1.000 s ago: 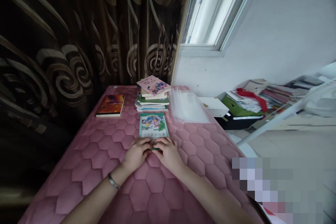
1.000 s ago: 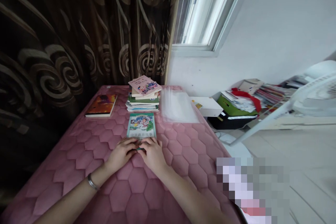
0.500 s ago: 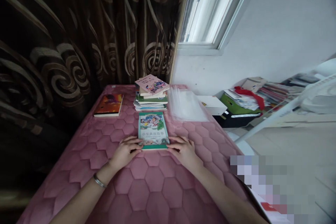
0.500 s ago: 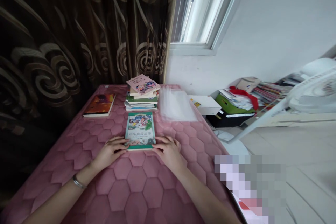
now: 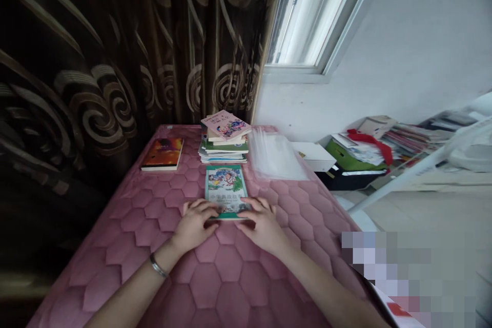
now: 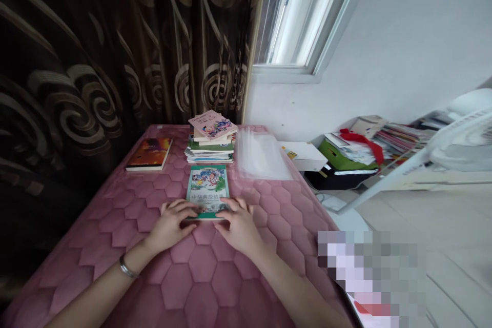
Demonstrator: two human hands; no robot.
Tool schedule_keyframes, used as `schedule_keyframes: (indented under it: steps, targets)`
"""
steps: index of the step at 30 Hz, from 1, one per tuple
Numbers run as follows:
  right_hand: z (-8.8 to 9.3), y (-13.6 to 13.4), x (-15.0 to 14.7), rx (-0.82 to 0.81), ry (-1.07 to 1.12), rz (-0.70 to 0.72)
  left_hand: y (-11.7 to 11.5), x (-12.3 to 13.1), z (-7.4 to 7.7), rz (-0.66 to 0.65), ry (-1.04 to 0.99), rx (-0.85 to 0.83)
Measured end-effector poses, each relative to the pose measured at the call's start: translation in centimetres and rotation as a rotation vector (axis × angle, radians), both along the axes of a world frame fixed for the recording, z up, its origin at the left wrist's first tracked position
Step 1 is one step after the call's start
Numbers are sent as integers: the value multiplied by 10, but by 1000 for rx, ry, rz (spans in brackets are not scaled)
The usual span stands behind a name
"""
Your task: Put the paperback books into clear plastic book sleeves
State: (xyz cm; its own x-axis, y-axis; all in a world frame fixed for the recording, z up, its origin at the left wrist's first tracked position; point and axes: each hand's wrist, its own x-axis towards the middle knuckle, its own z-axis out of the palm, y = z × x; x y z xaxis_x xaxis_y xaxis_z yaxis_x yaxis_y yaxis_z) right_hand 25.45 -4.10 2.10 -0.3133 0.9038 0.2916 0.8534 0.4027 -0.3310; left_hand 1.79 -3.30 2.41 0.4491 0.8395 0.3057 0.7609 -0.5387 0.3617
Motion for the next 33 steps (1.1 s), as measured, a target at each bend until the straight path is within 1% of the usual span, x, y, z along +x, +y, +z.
schedule_keyframes:
  steps: [4,6,9,14,20,24,27,30,33]
  targets:
    - [-2,6,-31,10,6,81,0,19,1,38,-23,-22]
    - [-6,10,-40,13,18,99,2,21,-1,57,-42,-25]
    - [-11,14,-42,33,62,107,4,16,-3,31,-61,-20]
    - [-14,15,-27,2,123,37,7,2,-5,-13,-67,-32]
    - [-17,14,9,-65,175,-61,15,-23,-7,-51,-34,-58]
    - [-23,15,29,-76,196,-98,17,-31,-10,-61,-48,-85]
    - [-26,17,36,-112,209,-118,18,-32,-15,-52,-98,-102]
    - [-28,18,37,-134,221,-108,18,-32,-20,-30,-154,-122]
    - [-29,18,37,-140,234,-100,18,-31,-21,-14,-199,-136]
